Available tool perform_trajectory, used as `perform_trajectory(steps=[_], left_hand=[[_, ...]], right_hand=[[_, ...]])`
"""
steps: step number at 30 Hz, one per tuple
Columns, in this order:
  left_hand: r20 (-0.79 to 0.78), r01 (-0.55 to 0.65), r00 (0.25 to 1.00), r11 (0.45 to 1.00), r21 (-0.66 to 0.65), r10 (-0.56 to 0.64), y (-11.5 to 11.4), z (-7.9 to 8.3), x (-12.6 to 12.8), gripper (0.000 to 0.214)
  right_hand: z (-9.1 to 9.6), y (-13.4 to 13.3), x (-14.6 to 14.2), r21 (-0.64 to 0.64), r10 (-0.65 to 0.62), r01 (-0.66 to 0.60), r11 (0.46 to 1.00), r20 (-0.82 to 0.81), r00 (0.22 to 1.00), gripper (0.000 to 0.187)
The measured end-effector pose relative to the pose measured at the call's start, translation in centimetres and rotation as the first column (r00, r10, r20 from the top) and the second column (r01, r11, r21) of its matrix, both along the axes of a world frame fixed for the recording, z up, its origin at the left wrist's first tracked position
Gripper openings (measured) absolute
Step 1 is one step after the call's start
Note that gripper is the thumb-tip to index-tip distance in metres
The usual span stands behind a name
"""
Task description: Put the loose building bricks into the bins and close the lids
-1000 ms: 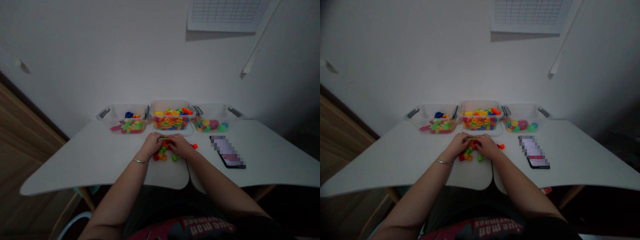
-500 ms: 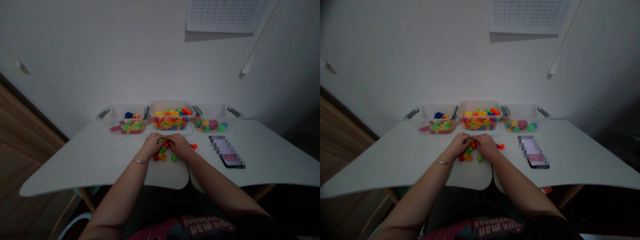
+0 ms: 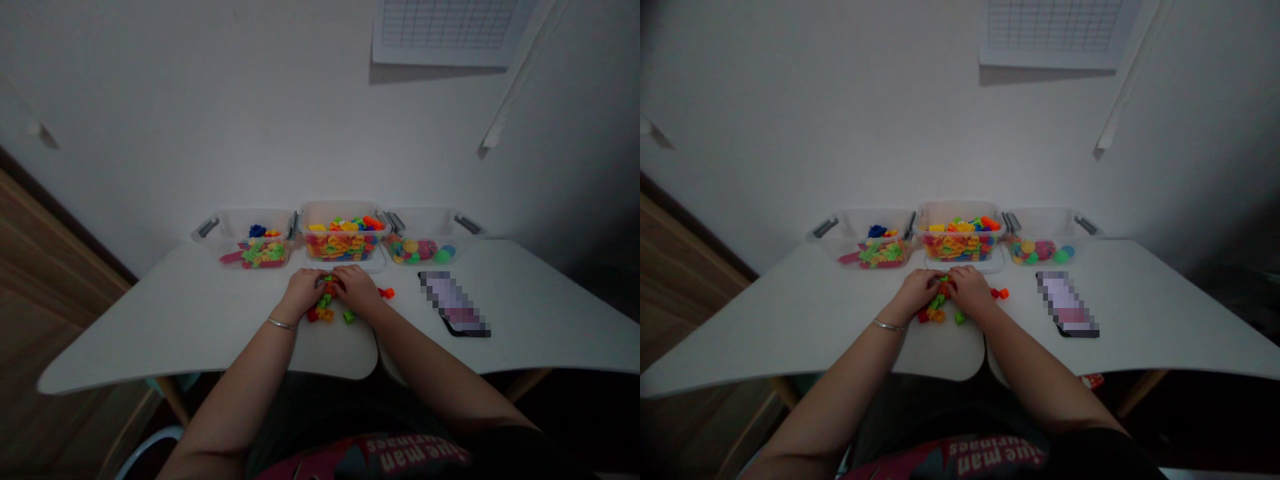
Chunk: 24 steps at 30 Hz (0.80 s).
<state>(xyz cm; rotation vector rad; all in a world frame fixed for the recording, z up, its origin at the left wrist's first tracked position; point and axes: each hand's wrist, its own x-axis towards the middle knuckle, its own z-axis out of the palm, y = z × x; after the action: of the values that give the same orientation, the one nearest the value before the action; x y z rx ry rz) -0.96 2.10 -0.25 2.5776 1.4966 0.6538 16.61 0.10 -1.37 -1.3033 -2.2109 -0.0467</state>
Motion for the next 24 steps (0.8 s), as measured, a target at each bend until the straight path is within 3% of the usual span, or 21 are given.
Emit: perform_trajectory(steps=[10,14,24], left_hand=[[0.126,0.073,0.99,0.996,-0.045,-0.067,0.2,-0.2,-0.1,0.019],[0.175,0.134,0.977,0.988,-0.073,-0.12,0.2,-0.2,-0.2,0.019],[0.163,0.16,0.977,0.981,-0.114,-0.14,0.1,0.0,-0.3,0.023]], right_hand=[[0.9,-0.1,-0.6,0.0,-0.104,0.105,0.994,0.159,0.982,0.022],[1.1,-0.2,-0.6,-0.026,-0.154,0.159,0.987,0.148,0.977,0.02],[1.4,-0.3,-0.9,-0.059,-0.217,0.226,0.972,0.138,0.966,0.022]])
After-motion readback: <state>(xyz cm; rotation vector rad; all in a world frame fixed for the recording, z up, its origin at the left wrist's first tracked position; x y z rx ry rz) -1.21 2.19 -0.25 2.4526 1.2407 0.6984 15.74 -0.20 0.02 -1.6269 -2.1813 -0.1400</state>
